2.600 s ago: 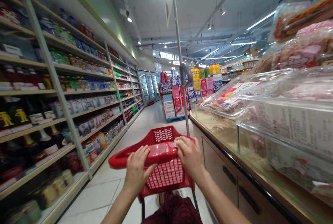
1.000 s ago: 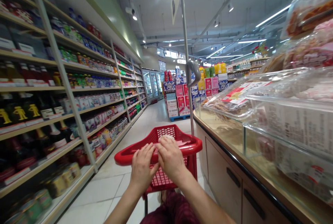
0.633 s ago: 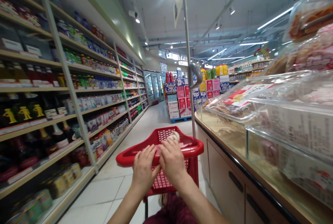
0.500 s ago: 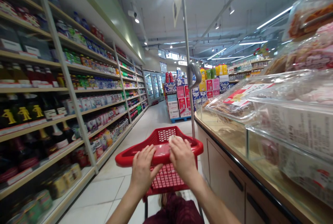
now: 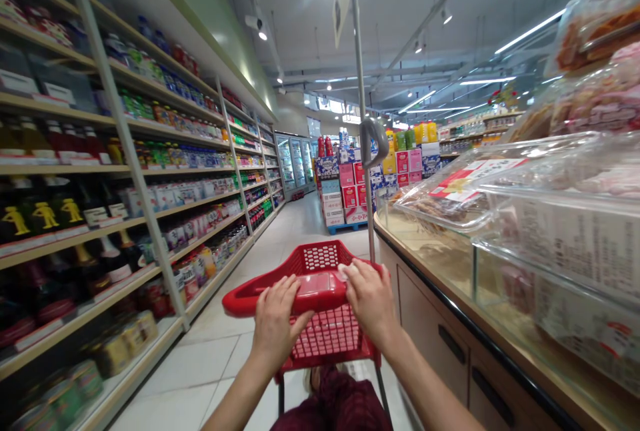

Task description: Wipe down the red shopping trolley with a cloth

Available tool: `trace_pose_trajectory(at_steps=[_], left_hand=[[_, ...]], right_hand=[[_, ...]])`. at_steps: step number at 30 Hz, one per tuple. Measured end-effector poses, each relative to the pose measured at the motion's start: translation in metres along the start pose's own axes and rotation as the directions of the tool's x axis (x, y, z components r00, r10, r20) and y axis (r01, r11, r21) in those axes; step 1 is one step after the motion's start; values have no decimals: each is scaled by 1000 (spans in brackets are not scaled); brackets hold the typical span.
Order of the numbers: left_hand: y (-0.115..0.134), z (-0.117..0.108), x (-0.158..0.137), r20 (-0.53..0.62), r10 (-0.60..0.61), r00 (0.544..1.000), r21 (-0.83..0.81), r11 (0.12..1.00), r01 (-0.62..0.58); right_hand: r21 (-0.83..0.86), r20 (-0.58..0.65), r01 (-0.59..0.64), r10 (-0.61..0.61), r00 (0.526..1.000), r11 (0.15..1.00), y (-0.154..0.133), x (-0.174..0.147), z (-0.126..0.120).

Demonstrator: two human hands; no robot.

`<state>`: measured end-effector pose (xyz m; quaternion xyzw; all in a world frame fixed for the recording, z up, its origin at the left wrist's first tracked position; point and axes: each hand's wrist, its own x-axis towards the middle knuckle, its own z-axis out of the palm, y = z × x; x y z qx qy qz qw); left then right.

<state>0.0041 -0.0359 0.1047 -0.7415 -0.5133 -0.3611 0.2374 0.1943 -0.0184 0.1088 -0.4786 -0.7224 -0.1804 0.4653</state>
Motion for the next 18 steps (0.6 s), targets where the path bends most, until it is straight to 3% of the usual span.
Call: trace_pose_trajectory(at_steps=[2, 4, 7, 9, 15, 18], left_hand=[[1, 0, 0, 1, -5, 1000, -6, 1000, 5], [3, 0, 1, -7, -18, 1000, -16, 1000, 18], [3, 1, 1, -18, -20, 1000, -31, 999, 19], [1, 0, 1, -13, -8, 1000, -37, 999, 8], [3, -1, 2, -10, -16, 1000, -36, 999, 16], [5, 0, 2, -10, -26, 1000, -35, 999, 25]], right_hand=[[-17, -33, -70, 70, 997, 997, 9, -1, -2], [34, -74, -50, 53, 996, 998, -3, -1, 5], [134, -87, 154, -143, 986, 979, -36, 2, 16], [137, -62, 215, -208, 976, 967, -41, 3, 15], [13, -26, -68, 68, 997, 998, 6, 0, -1], [91, -45, 8, -4, 999, 996, -15, 5, 10]])
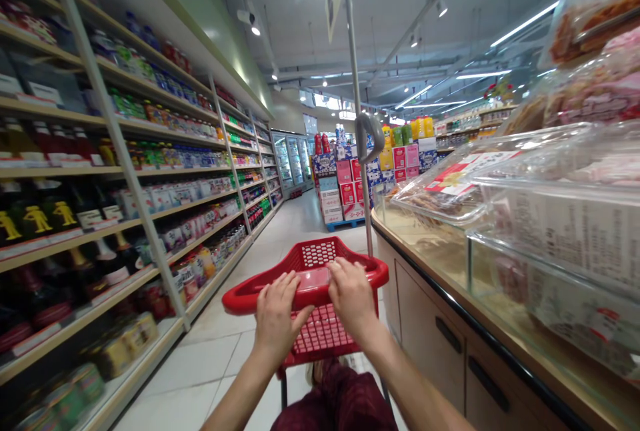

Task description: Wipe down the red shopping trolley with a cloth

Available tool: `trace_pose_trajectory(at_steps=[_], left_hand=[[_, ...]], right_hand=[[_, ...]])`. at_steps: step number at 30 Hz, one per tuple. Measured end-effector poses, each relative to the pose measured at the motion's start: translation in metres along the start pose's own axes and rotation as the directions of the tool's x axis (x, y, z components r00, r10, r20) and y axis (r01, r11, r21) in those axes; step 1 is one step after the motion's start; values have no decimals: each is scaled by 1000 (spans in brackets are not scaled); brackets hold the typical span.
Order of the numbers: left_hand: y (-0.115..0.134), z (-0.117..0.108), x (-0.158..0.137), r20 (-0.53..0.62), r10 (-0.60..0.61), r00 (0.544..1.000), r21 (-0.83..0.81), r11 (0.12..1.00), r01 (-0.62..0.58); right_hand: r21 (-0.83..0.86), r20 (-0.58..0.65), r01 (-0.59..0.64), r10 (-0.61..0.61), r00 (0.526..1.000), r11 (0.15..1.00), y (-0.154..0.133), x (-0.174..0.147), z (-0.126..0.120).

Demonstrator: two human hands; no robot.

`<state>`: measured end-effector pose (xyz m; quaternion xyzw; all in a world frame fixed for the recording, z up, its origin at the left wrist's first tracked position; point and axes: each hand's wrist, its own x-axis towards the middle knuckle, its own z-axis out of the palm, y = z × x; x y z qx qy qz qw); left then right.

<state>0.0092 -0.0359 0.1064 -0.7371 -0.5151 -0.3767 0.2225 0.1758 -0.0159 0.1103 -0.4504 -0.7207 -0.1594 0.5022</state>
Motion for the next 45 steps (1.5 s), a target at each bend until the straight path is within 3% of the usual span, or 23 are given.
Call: trace_pose_trajectory(at_steps=[3, 6, 10, 16, 21, 23, 25, 29, 31, 34, 36, 41, 43, 45], left_hand=[[-2, 1, 0, 6, 13, 1000, 9, 1000, -13], [-5, 0, -1, 19, 45, 999, 34, 998, -45], [-5, -2, -1, 16, 50, 999, 45, 998, -51], [-6, -1, -1, 29, 49, 998, 70, 996, -51], [-9, 0, -2, 24, 69, 997, 68, 995, -70], [-8, 1, -2, 13, 54, 998, 63, 997, -54], [-5, 2, -1, 9, 46, 999, 59, 997, -47], [-5, 0, 0, 26, 57, 998, 66, 996, -58], [-6, -1, 0, 26, 62, 998, 68, 996, -64], [-7, -2, 0, 16, 66, 998, 62, 996, -67], [-6, 0, -1, 14, 63, 998, 62, 996, -63], [-8, 1, -1, 21, 65, 998, 76, 995, -67], [-10, 0, -1, 24, 74, 997, 81, 994, -76], [-12, 0, -1, 24, 78, 997, 79, 994, -80]], right_hand=[[74, 42, 154, -157, 987, 985, -21, 4, 9], [11, 88, 59, -60, 994, 998, -4, 3, -2], [-95, 15, -126, 128, 992, 988, 22, 0, -14], [51, 14, 111, -112, 994, 993, -10, 0, 3], [-93, 13, -85, 87, 996, 992, 29, -4, -18], [-83, -13, -134, 133, 991, 987, 28, -3, -17], [-24, -36, -81, 80, 996, 996, 10, -2, -7], [60, -28, 148, -147, 989, 987, -20, -2, 8], [27, -3, 106, -106, 994, 994, -7, -4, 2], [-65, -10, -63, 62, 998, 996, 22, -6, -12], [-66, -33, -109, 107, 994, 992, 24, -5, -12], [28, -6, 114, -114, 993, 993, -13, -4, 6], [18, 20, 107, -108, 994, 994, -7, -6, 2], [-25, 33, 18, -18, 999, 1000, 13, -8, -9]])
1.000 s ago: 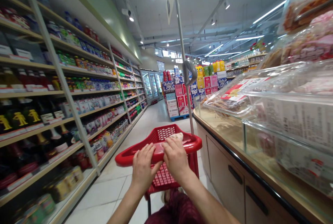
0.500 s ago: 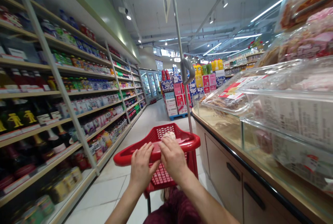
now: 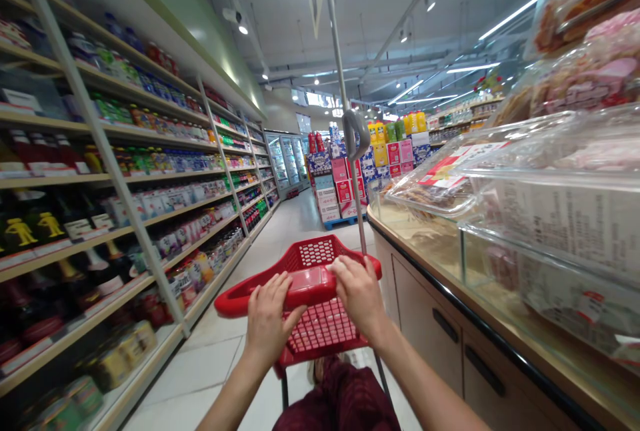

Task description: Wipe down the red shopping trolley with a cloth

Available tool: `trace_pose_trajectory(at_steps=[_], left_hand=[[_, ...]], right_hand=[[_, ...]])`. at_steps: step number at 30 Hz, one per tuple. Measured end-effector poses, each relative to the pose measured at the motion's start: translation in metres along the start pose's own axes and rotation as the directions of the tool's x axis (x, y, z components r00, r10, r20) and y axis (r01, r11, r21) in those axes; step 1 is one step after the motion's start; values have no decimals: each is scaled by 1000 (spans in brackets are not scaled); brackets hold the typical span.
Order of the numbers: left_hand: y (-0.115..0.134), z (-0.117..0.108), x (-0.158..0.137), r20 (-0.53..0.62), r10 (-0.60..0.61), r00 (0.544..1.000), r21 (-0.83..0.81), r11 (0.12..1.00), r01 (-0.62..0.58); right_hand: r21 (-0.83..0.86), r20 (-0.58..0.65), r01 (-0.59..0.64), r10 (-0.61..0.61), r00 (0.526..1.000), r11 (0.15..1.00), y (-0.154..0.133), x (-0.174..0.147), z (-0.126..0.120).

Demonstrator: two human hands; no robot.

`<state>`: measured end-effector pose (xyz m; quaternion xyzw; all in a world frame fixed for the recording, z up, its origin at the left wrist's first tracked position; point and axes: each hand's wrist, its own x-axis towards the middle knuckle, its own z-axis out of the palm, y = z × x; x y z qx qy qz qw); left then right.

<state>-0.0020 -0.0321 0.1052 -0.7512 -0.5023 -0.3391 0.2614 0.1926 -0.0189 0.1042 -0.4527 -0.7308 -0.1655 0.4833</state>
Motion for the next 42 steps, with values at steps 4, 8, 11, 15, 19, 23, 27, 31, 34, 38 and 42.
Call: trace_pose_trajectory(at_steps=[4, 8, 11, 15, 19, 23, 27, 31, 34, 38, 42], left_hand=[[2, 1, 0, -3, -5, 1000, -9, 1000, 5], [4, 2, 0, 0, -16, 1000, -2, 1000, 16], [3, 1, 1, -1, -6, 1000, 4, 1000, 6], [1, 0, 0, -3, 1, 1000, -1, 1000, -1], [1, 0, 0, -3, -7, 1000, 1, 1000, 7], [2, 0, 0, 4, -7, 1000, 4, 1000, 7], [2, 2, 0, 10, -2, 1000, 16, 1000, 2], [-1, 3, 1, 27, -2, 1000, 28, 1000, 1], [-3, 1, 1, 39, -18, 999, 27, 999, 17], [-3, 0, 1, 49, -31, 998, 9, 999, 30], [-3, 0, 0, 39, -32, 999, 4, 999, 32]], right_hand=[[-32, -56, -131, 130, 990, 991, 19, 0, -9], [51, -68, 56, -52, 996, 997, -18, 4, 10], [61, -60, 120, -116, 991, 991, -20, 1, 16], [67, -99, -30, 37, 994, 997, 19, -7, -4], [259, -225, -187, 248, 942, 948, 31, -1, -36], [280, -10, -183, 194, 981, 942, 14, 15, -40], [161, -24, -125, 130, 991, 979, -15, 19, -2], [21, -25, 11, -11, 1000, 1000, -43, 9, 24], [-19, 25, 47, -47, 999, 999, -24, 4, 14], [-84, -13, -81, 80, 997, 993, 28, 5, -8], [9, -128, -104, 104, 986, 995, 11, 4, 1]])
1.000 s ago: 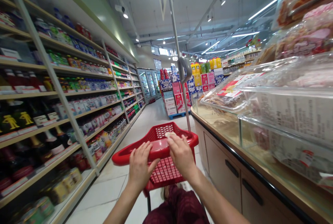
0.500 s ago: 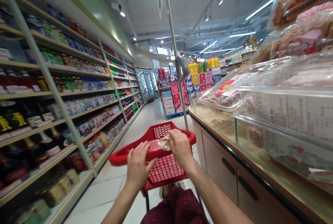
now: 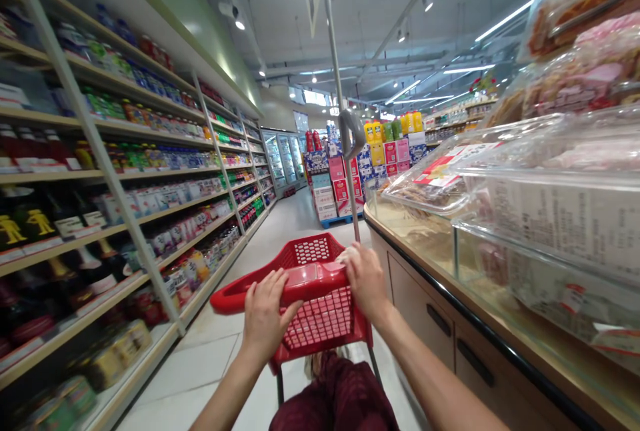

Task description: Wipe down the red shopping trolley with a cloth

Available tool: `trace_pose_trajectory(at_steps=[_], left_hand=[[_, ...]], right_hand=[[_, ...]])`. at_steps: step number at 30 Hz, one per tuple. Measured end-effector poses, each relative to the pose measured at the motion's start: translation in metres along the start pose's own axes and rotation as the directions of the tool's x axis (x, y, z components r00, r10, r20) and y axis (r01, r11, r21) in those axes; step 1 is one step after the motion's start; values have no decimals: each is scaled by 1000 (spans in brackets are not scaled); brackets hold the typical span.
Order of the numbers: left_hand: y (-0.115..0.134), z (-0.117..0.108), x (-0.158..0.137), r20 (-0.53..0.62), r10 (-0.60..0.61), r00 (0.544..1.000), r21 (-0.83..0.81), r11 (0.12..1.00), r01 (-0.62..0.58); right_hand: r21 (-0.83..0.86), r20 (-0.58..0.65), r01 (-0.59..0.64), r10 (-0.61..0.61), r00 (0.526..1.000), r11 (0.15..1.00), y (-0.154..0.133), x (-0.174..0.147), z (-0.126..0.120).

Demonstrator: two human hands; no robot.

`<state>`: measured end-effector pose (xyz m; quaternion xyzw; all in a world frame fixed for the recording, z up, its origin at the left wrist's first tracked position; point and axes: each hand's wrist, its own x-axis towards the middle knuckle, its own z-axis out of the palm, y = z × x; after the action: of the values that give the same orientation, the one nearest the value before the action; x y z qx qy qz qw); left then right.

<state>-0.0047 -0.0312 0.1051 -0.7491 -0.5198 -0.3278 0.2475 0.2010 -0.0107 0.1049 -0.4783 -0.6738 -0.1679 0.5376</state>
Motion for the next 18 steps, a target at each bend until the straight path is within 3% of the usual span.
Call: trace_pose_trajectory(at_steps=[4, 6, 9, 11, 16, 18], left_hand=[[-3, -1, -1, 10, 2, 1000, 11, 1000, -2], [-5, -2, -2, 11, 0, 1000, 14, 1000, 0], [-4, -2, -2, 0, 1, 1000, 17, 1000, -1], [-1, -2, -1, -15, -1, 1000, 22, 1000, 1], [1, 1, -1, -23, -2, 1000, 40, 999, 3], [0, 2, -1, -27, 3, 1000, 44, 999, -2]], right_hand=[[123, 53, 238, -246, 968, 963, -35, -10, 15], [58, 61, 205, -208, 976, 977, -22, -8, 13], [-95, -5, 22, -22, 1000, 995, 13, -2, 4], [-107, -48, -39, 34, 998, 993, 18, -2, 4], [79, 1, 181, -182, 983, 980, -23, -12, 18], [81, 20, 186, -188, 982, 979, -28, -11, 18]])
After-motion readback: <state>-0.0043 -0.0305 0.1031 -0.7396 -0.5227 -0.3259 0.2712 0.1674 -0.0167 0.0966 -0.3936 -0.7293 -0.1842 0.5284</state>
